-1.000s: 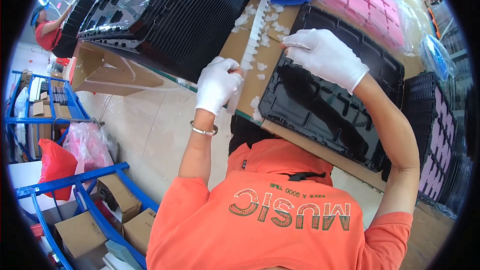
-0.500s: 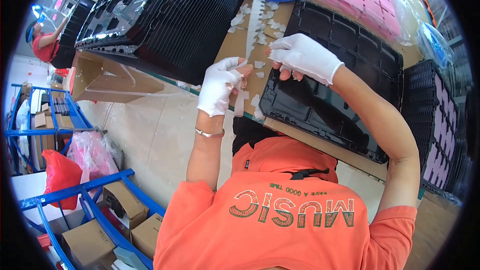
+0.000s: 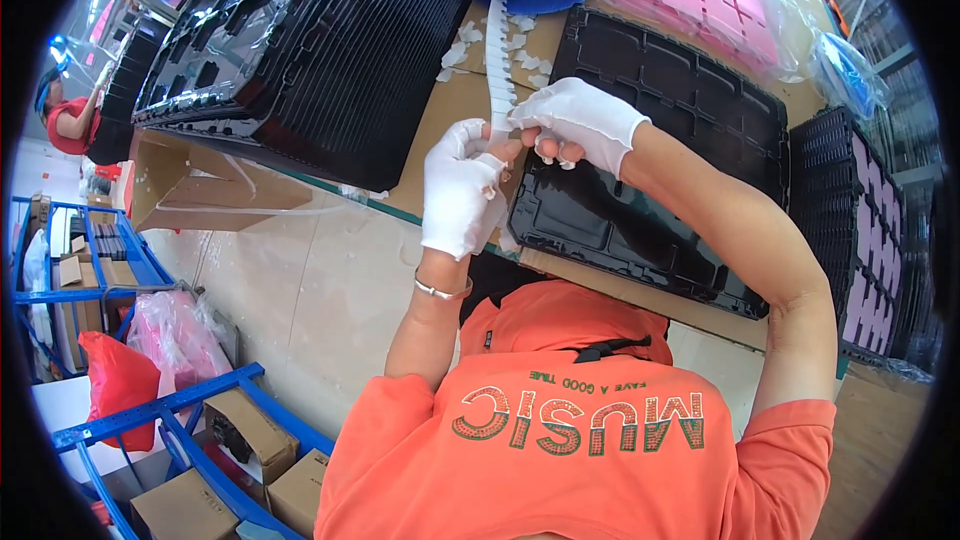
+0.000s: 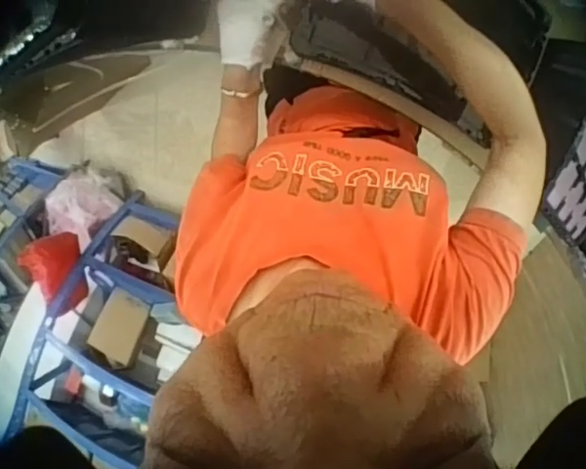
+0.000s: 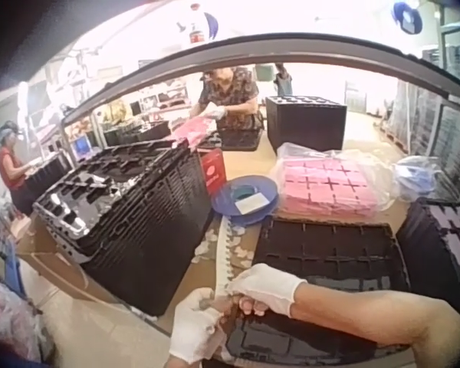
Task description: The person applies stickers onto a black plastic tray, places a foam sheet into the tray, and stacks the assembled tray onto a pile before applying stickers to another tray.
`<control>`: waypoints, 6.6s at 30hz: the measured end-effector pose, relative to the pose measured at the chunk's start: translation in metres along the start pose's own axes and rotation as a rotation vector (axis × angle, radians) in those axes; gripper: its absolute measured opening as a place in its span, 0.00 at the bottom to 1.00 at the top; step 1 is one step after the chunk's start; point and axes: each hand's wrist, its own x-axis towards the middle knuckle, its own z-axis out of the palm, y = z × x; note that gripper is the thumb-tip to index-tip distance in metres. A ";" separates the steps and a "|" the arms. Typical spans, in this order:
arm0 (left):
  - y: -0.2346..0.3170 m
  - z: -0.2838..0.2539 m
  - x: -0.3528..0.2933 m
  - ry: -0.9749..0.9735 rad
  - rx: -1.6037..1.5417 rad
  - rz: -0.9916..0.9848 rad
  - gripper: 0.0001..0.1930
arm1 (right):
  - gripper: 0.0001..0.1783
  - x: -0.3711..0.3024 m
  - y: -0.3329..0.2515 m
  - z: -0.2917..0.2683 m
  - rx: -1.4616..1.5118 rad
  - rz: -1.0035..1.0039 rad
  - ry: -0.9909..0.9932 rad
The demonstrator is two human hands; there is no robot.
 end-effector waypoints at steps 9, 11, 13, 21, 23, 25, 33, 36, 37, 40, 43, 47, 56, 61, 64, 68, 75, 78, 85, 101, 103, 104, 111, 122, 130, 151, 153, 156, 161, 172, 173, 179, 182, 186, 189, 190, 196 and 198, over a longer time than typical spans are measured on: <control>-0.015 -0.007 -0.001 0.043 0.407 0.265 0.11 | 0.15 -0.010 -0.005 -0.016 -0.033 0.025 -0.006; -0.003 -0.010 -0.004 -0.006 0.294 0.118 0.12 | 0.15 -0.025 -0.007 -0.029 -0.133 0.059 -0.064; -0.003 -0.016 -0.002 -0.053 0.109 -0.034 0.13 | 0.14 -0.042 0.000 -0.026 -0.264 0.060 -0.068; 0.009 -0.012 0.012 -0.088 0.078 -0.198 0.16 | 0.14 -0.063 0.038 -0.009 -1.194 -0.243 0.173; 0.003 -0.015 0.014 -0.031 0.047 -0.184 0.17 | 0.14 -0.063 0.043 -0.012 -1.250 -0.333 0.226; -0.002 -0.018 0.014 -0.015 0.028 -0.108 0.16 | 0.13 -0.063 0.040 -0.016 -1.267 -0.428 0.302; -0.005 -0.010 0.011 -0.081 -0.249 -0.126 0.16 | 0.15 0.004 -0.002 -0.008 -0.027 -0.118 0.127; 0.000 -0.006 0.011 -0.066 -0.150 -0.108 0.16 | 0.14 0.010 -0.008 -0.004 -0.017 -0.001 -0.009; 0.003 -0.006 0.010 -0.068 -0.152 -0.109 0.16 | 0.14 0.012 -0.007 -0.002 0.019 -0.006 -0.007; 0.004 -0.004 0.009 -0.036 0.028 -0.106 0.17 | 0.15 0.016 -0.008 -0.003 0.029 -0.002 -0.008; -0.015 -0.004 0.017 0.015 0.393 0.174 0.14 | 0.15 0.019 -0.010 -0.007 -0.036 0.039 0.007; -0.023 0.001 0.021 0.189 1.010 0.584 0.10 | 0.15 0.012 -0.015 -0.017 -0.090 0.118 0.016; 0.003 0.001 0.016 -0.003 0.555 0.142 0.11 | 0.15 0.021 -0.025 -0.128 -0.289 -0.081 0.386; 0.000 -0.005 0.027 -0.082 -0.033 -0.066 0.13 | 0.16 0.061 -0.008 -0.148 -0.578 0.021 0.365; -0.003 -0.009 0.030 -0.111 -0.053 -0.112 0.13 | 0.21 0.068 -0.007 -0.145 -0.859 0.070 0.359; -0.007 -0.007 0.026 -0.063 -0.178 -0.064 0.13 | 0.22 0.043 -0.017 -0.118 -1.332 -0.096 0.655; -0.008 -0.005 0.029 -0.123 -0.383 -0.124 0.14 | 0.14 0.023 -0.014 -0.028 -0.197 -0.029 0.039; -0.001 -0.001 0.024 -0.128 -0.379 -0.131 0.14 | 0.13 0.027 -0.015 -0.012 -0.131 0.002 0.028; -0.011 -0.001 0.026 0.015 0.411 0.179 0.09 | 0.13 0.026 -0.015 -0.011 -0.082 0.000 0.073; -0.006 -0.011 0.042 -0.071 0.052 -0.015 0.11 | 0.11 -0.118 0.058 -0.277 -0.689 0.279 0.491; -0.009 -0.013 0.047 -0.062 0.093 -0.014 0.13 | 0.10 -0.112 0.080 -0.284 -0.621 0.286 0.518; -0.008 -0.010 0.045 -0.062 0.097 -0.014 0.13 | 0.10 -0.110 0.084 -0.283 -0.556 0.290 0.536; -0.008 -0.013 0.036 0.052 0.013 -0.026 0.16 | 0.20 -0.093 0.068 -0.266 -1.539 0.422 0.657; -0.007 -0.012 0.033 -0.102 -0.270 -0.108 0.15 | 0.12 0.014 -0.010 -0.028 -0.079 -0.061 0.112; -0.005 -0.009 0.033 -0.037 -0.172 -0.100 0.15 | 0.14 0.052 -0.013 -0.007 0.030 0.056 0.030; -0.021 -0.005 0.038 0.158 0.716 0.410 0.10 | 0.16 0.041 -0.020 -0.002 0.047 0.088 0.144; -0.021 -0.005 0.035 0.227 0.937 0.538 0.09 | 0.16 0.036 -0.022 -0.002 0.031 0.097 0.153; -0.020 -0.003 0.027 0.301 1.212 0.653 0.09 | 0.15 0.033 -0.022 -0.004 0.016 0.107 0.157; -0.027 -0.012 0.029 0.295 1.269 0.596 0.10 | 0.12 -0.011 -0.019 -0.038 0.004 -0.084 0.131; -0.001 -0.028 -0.025 0.254 1.058 0.982 0.17 | 0.06 -0.218 0.089 -0.142 -0.482 0.325 0.316; -0.004 -0.026 -0.023 0.242 1.060 0.980 0.17 | 0.04 -0.216 0.097 -0.138 -0.486 0.343 0.320; -0.013 -0.011 -0.021 0.100 1.020 1.051 0.17 | 0.16 -0.205 0.116 -0.111 -1.046 0.369 0.424; -0.013 -0.008 -0.024 0.083 1.020 1.038 0.17 | 0.18 -0.206 0.111 -0.111 -1.041 0.439 0.456; -0.011 -0.014 -0.022 0.128 0.999 0.934 0.14 | 0.17 -0.208 0.107 -0.111 -1.066 0.432 0.466; -0.006 -0.025 -0.014 0.180 0.984 0.870 0.11 | 0.11 -0.211 0.123 -0.117 -1.228 0.303 0.560; -0.006 -0.029 -0.010 0.198 0.985 0.872 0.10 | 0.08 -0.215 0.130 -0.120 -1.341 0.172 0.640; 0.000 -0.059 -0.020 0.370 1.122 0.751 0.10 | 0.07 -0.229 0.118 -0.097 -1.242 -0.150 0.617; 0.001 -0.050 -0.016 0.347 1.237 0.639 0.13 | 0.12 -0.228 0.125 -0.090 -1.219 -0.093 0.682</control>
